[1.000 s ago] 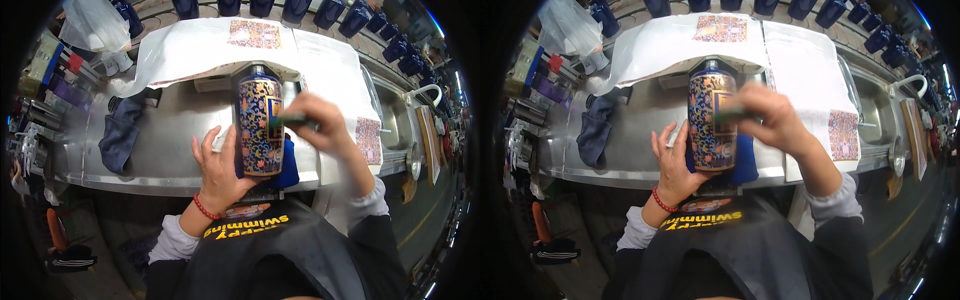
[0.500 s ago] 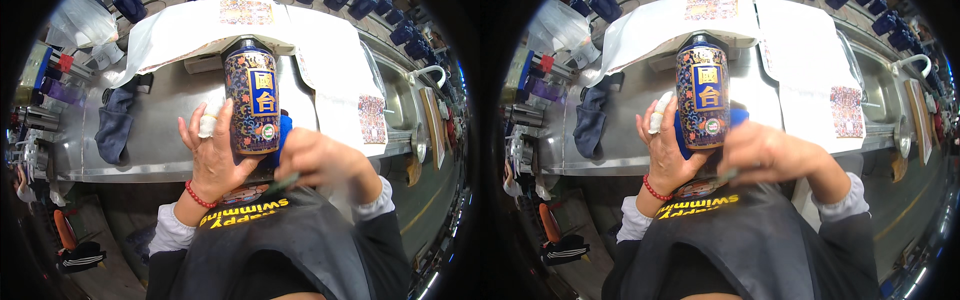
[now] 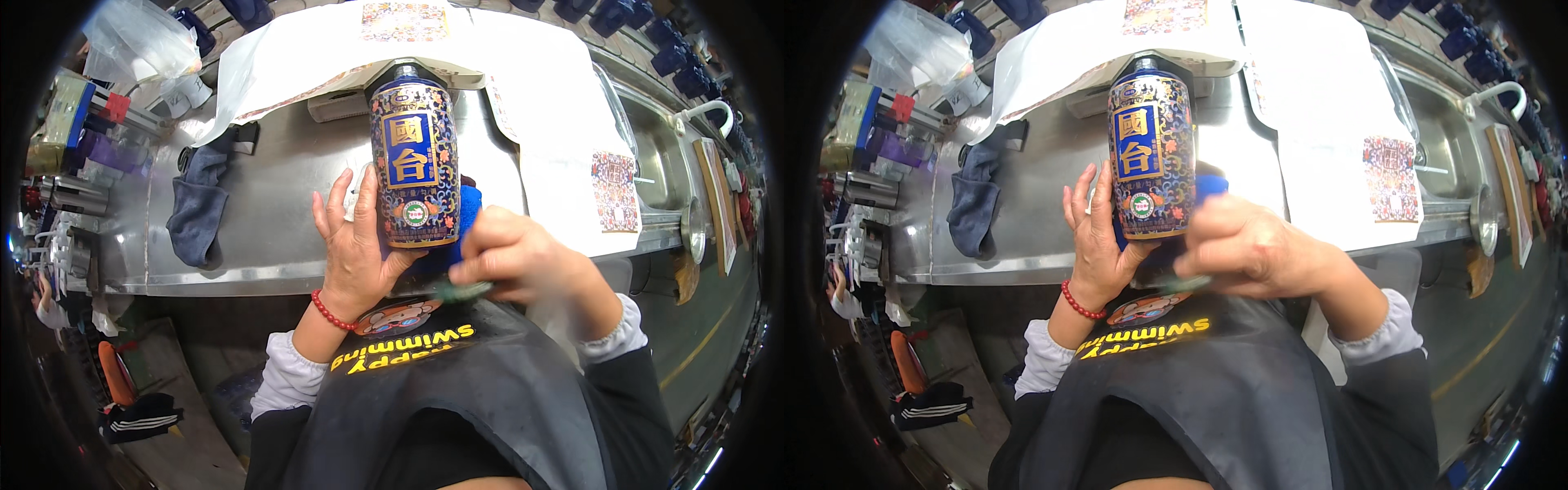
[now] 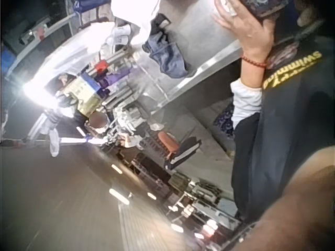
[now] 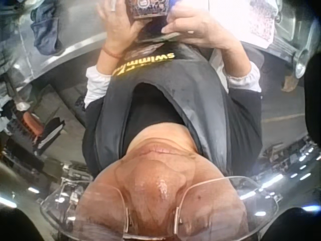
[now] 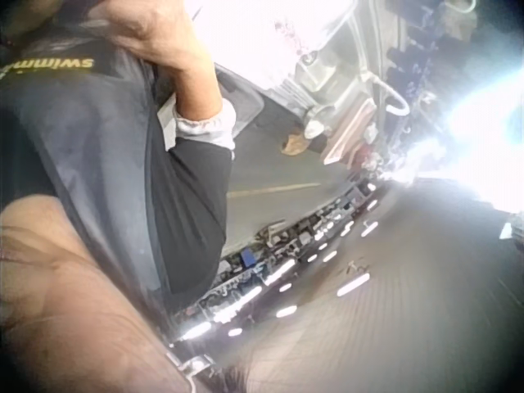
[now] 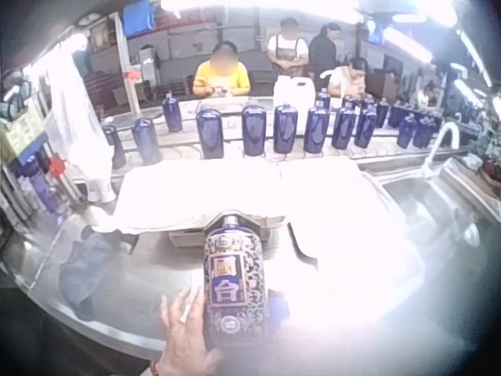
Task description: The person applies a decorative sticker to a blue bottle, smooths it with a green squeegee, and trims the excess edges. They rotate the bottle to align and press the sticker, then repeat the process with a second sticker on another bottle.
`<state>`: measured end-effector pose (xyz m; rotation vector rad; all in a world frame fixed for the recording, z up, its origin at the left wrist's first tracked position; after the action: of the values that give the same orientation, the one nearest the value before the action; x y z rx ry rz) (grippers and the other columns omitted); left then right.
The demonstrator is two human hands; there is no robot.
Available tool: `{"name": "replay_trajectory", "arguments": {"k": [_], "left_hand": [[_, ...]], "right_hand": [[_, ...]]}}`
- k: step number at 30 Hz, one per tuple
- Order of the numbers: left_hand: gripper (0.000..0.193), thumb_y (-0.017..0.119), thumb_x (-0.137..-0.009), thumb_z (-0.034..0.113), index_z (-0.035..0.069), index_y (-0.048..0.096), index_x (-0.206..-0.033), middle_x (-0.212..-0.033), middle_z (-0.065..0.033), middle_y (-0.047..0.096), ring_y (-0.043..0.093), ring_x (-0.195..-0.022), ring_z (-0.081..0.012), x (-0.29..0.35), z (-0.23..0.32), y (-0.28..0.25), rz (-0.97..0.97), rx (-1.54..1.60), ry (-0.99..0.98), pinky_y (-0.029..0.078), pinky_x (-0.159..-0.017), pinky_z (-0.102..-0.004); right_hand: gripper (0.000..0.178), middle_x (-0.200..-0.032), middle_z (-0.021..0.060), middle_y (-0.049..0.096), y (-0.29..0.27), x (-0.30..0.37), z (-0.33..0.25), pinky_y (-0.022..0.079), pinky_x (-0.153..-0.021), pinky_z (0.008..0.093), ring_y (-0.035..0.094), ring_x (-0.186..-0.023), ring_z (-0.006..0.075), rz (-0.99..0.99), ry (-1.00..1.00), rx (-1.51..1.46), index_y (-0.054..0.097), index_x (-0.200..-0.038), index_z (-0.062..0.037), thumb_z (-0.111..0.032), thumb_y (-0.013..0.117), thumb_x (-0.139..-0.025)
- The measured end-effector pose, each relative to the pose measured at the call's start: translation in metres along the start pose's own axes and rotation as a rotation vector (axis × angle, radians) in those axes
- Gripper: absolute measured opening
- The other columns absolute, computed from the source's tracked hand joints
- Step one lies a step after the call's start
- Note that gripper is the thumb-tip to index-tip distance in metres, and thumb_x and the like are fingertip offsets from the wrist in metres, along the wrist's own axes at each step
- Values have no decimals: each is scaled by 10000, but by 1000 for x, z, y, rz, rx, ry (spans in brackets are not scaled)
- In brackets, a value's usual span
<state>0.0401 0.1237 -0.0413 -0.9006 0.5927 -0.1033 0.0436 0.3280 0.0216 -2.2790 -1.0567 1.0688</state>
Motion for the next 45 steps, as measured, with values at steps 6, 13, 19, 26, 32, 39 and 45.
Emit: {"name": "replay_trajectory", "arguments": {"k": [6,13,19,26,32,39,45], "left_hand": [[1048,565,-898,714,-60,288,-1547,-1460,-230,497,305,-1434,-437,1,-2,-3,-46,-4,-9,70,-1167,-641],[864,395,-1031,620,-50,272,-1562,-1511,-225,437,287,-1432,-416,5,-10,3,-53,430,-127,171,-1197,-512],[828,400,-1046,577,-58,263,-1560,-1503,-231,443,280,-1440,-410,5,-11,3,-54,482,-127,164,-1196,-501],[1023,723,-821,601,30,311,-1563,-1503,-177,463,290,-1425,-445,-4,14,-16,-19,21,16,56,-1151,-677],[1080,762,-781,625,-31,351,-1535,-1485,-195,466,332,-1411,-434,-14,22,-14,22,-198,91,60,-1154,-680],[1082,764,-785,594,-40,328,-1545,-1453,-216,472,322,-1414,-429,-14,20,-16,3,-70,50,82,-1125,-720],[1145,808,-721,583,-13,308,-1561,-1510,-246,390,259,-1445,-432,-17,20,-16,-62,-96,70,57,-1135,-713]], "right_hand": [[351,-913,67,619,-12,2,3,468,-748,396,599,-827,266,255,98,270,731,-1025,-78,-55,815,-685],[240,-855,104,680,-7,8,15,518,-659,340,666,-757,252,192,381,-18,718,-961,-12,-10,786,-730],[183,-865,113,684,-9,6,29,519,-701,301,675,-783,199,285,559,-157,699,-1000,1,-82,750,-844],[218,-856,98,711,-13,-18,32,548,-689,298,682,-745,161,459,569,-52,660,-1082,-10,-108,711,-894],[273,-890,143,721,-32,-44,31,569,-704,336,715,-779,223,562,490,188,631,-1134,-11,-155,698,-912],[310,-964,129,705,-38,-52,50,563,-732,285,675,-903,150,604,622,72,604,-1248,-42,-106,651,-948],[287,-980,122,707,-49,-47,57,531,-852,320,672,-952,179,809,731,39,635,-1215,-30,-112,655,-941]]}}
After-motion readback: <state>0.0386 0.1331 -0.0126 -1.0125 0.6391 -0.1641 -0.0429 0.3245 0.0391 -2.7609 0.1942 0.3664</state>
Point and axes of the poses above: each hand's wrist, its own x-axis away from the middle knuckle, its own y-axis out of the palm, z = x × y, the point moved 5 cm from there along -x, towards the middle knuckle
